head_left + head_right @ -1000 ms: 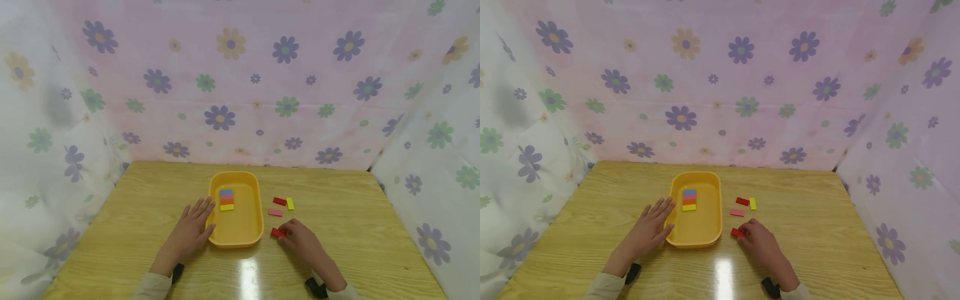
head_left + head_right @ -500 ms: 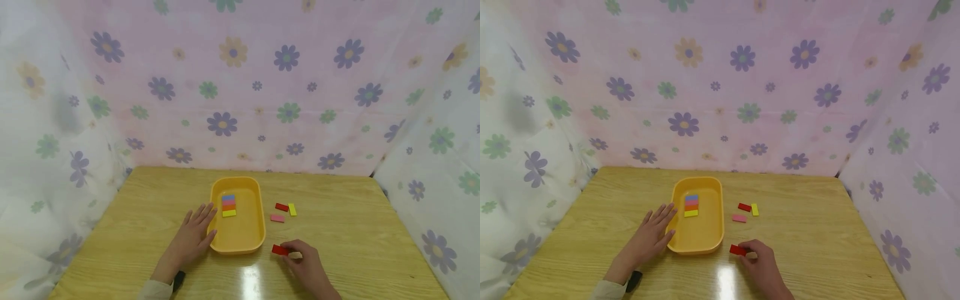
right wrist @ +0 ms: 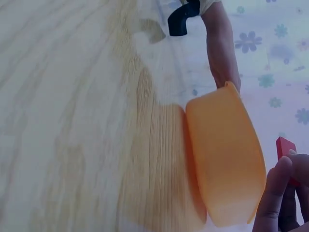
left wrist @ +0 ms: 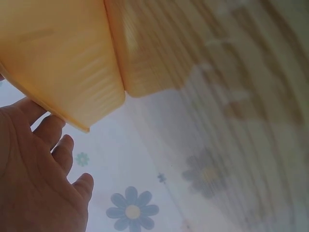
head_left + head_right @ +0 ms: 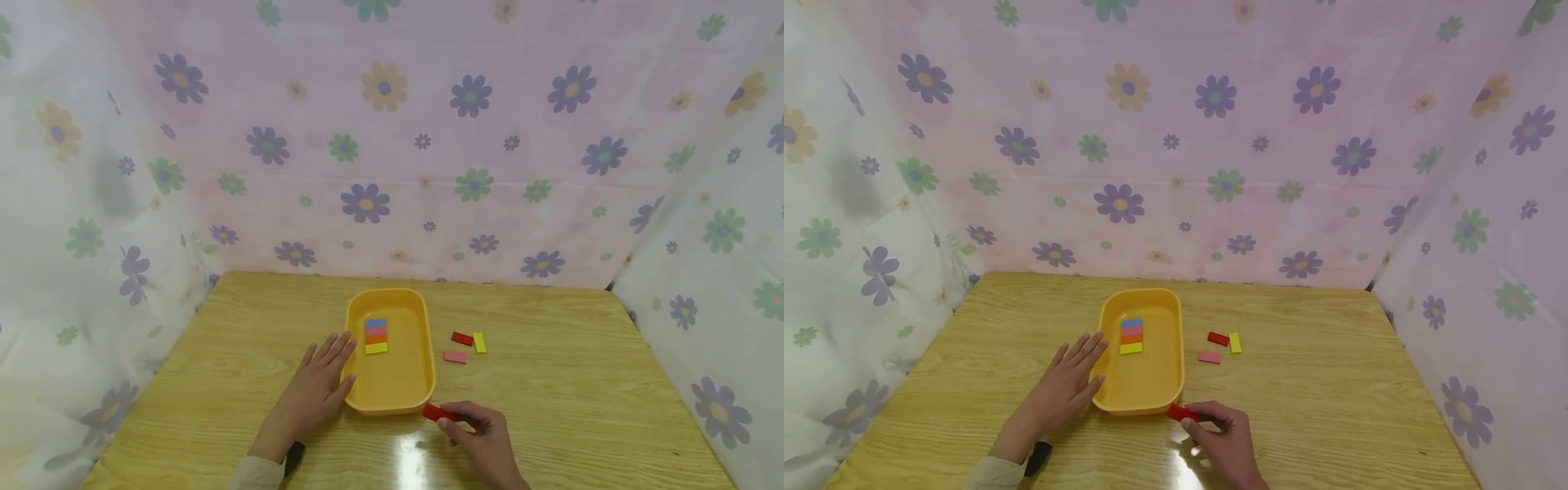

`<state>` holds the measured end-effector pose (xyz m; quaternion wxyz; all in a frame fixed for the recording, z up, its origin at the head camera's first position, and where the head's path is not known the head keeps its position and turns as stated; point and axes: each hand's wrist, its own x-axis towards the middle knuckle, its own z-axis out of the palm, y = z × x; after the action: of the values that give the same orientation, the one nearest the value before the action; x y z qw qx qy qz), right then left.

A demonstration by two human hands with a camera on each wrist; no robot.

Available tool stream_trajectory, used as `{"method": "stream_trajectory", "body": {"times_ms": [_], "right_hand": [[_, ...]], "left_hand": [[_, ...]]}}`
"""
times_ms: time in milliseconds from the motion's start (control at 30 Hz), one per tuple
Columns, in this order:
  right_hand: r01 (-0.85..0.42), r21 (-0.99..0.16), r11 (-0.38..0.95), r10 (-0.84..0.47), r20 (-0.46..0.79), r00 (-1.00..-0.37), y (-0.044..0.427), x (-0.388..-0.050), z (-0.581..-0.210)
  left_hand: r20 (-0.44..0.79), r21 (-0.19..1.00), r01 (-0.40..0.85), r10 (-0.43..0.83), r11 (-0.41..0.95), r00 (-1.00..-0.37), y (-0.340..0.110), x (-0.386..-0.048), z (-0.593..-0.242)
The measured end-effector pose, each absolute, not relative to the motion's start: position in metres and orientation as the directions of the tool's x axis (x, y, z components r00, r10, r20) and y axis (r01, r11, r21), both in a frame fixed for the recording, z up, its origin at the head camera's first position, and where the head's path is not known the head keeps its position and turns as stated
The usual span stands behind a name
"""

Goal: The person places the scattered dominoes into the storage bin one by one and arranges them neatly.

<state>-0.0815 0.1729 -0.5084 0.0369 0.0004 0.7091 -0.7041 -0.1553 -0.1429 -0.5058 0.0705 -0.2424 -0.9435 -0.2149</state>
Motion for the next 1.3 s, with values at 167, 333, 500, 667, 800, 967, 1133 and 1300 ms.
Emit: {"method": "stream_trajectory", "body": {"times_ms": [167,333,500,667,800,967,1133,1300], "right_hand": [[0.060,-0.998,-0.026,-0.034,-0.059,-0.998,0.167,-0.079,-0.505],[0.073,-0.997,-0.038,-0.024,-0.072,-0.997,0.162,-0.081,-0.500],[0.054,-0.997,-0.055,0.002,-0.054,-0.999,0.155,-0.088,-0.495],[0.013,-0.994,-0.111,0.015,-0.014,-1.000,0.146,-0.100,-0.486],[-0.019,-0.986,-0.165,0.006,0.018,-1.000,0.139,-0.114,-0.477],[-0.039,-0.978,-0.204,-0.007,0.041,-0.999,0.126,-0.133,-0.466],[-0.018,-0.975,-0.221,-0.010,0.020,-1.000,0.113,-0.161,-0.451],[-0.133,-0.989,-0.068,-0.075,0.138,-0.988,0.103,-0.199,-0.445]], "left_hand": [[0.242,0.376,0.491,0.428,0.786,-0.871,-0.141,-0.155,-0.506],[0.242,0.377,0.494,0.432,0.783,-0.869,-0.140,-0.155,-0.507],[0.241,0.368,0.496,0.435,0.786,-0.868,-0.139,-0.155,-0.508],[0.235,0.373,0.492,0.433,0.787,-0.870,-0.139,-0.155,-0.509],[0.240,0.378,0.493,0.432,0.783,-0.870,-0.139,-0.156,-0.510],[0.245,0.383,0.497,0.433,0.779,-0.867,-0.138,-0.157,-0.511],[0.240,0.376,0.495,0.434,0.783,-0.868,-0.138,-0.157,-0.511],[0.236,0.372,0.488,0.428,0.790,-0.872,-0.140,-0.157,-0.509]]}}
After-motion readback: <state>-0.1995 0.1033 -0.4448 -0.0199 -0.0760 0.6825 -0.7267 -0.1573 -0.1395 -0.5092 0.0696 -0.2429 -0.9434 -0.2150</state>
